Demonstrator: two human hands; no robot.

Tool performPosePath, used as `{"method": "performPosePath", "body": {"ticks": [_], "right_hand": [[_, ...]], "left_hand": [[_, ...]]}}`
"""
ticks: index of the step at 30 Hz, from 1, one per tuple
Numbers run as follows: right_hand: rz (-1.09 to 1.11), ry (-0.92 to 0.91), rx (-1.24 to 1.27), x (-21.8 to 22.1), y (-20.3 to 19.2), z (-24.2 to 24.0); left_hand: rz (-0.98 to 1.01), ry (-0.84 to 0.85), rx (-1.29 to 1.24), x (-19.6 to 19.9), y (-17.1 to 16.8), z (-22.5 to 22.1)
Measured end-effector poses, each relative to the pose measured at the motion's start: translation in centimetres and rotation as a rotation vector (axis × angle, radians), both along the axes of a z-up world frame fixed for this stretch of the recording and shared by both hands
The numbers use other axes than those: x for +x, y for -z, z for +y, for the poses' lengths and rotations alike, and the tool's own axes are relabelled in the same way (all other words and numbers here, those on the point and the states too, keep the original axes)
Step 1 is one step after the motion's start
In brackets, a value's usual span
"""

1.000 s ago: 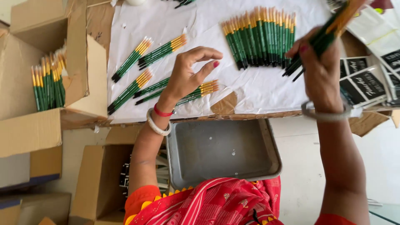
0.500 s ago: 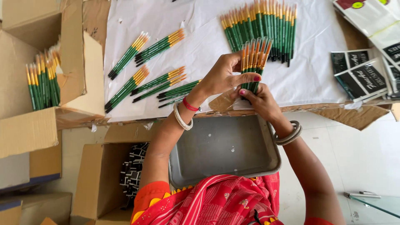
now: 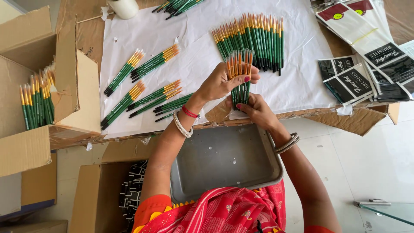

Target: The person organizes paintbrushes into sets and places them into plastic sleeves by hand at a workstation.

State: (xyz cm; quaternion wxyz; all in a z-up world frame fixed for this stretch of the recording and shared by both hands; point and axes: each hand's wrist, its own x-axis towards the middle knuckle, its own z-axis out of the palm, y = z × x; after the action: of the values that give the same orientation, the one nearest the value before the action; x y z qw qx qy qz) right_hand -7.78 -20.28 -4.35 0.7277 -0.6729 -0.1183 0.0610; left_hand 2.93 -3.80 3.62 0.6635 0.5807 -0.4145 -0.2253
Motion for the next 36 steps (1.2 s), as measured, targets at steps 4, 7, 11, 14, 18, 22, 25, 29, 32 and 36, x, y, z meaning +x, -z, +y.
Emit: {"method": "performPosePath", "body": {"ticks": [4, 7, 11, 14, 18, 22, 25, 29, 32, 36], "right_hand": [[-0.001, 0.019, 0.038, 0.1, -0.2, 0.2], [0.016, 0.024, 0.071, 0.3, 0.1, 0.1], [0.05, 0.039, 0.072, 0.5, 0.5, 0.2], [0.064, 0.059, 0.085, 0.5, 0.7, 0.3], [0.067, 0.077, 0.074, 0.4, 0.3, 0.4], [0.044, 0.073, 0.062, 0.3, 0.7, 0.3], [0.036, 0.067, 0.084, 0.5, 1.1, 0.2], [0.037, 0.061, 0.077, 0.4, 0.7, 0.3], [0.038, 0.055, 0.067, 0.4, 0.8, 0.3], [0.035, 0.053, 0.054, 0.4, 0.6, 0.2]], "left_hand": [[0.012, 0.042, -0.011, -0.2, -0.6, 0.2], [0.019, 0.067, -0.02, -0.5, -0.9, 0.1], [-0.06, -0.109, 0.002, -0.9, 0.0, 0.1], [-0.094, -0.285, 0.009, -1.5, 0.6, 0.3], [-0.116, -0.384, 0.025, -2.2, 0.0, 0.4], [-0.126, -0.341, 0.003, -2.4, -0.3, 0.5], [-0.128, -0.306, 0.01, -2.5, -0.8, 0.6], [-0.125, -0.31, 0.012, -2.4, -0.4, 0.7], [-0.111, -0.326, -0.021, -2.3, 0.6, 0.6], [-0.109, -0.381, -0.039, -2.3, 1.3, 0.3]]}}
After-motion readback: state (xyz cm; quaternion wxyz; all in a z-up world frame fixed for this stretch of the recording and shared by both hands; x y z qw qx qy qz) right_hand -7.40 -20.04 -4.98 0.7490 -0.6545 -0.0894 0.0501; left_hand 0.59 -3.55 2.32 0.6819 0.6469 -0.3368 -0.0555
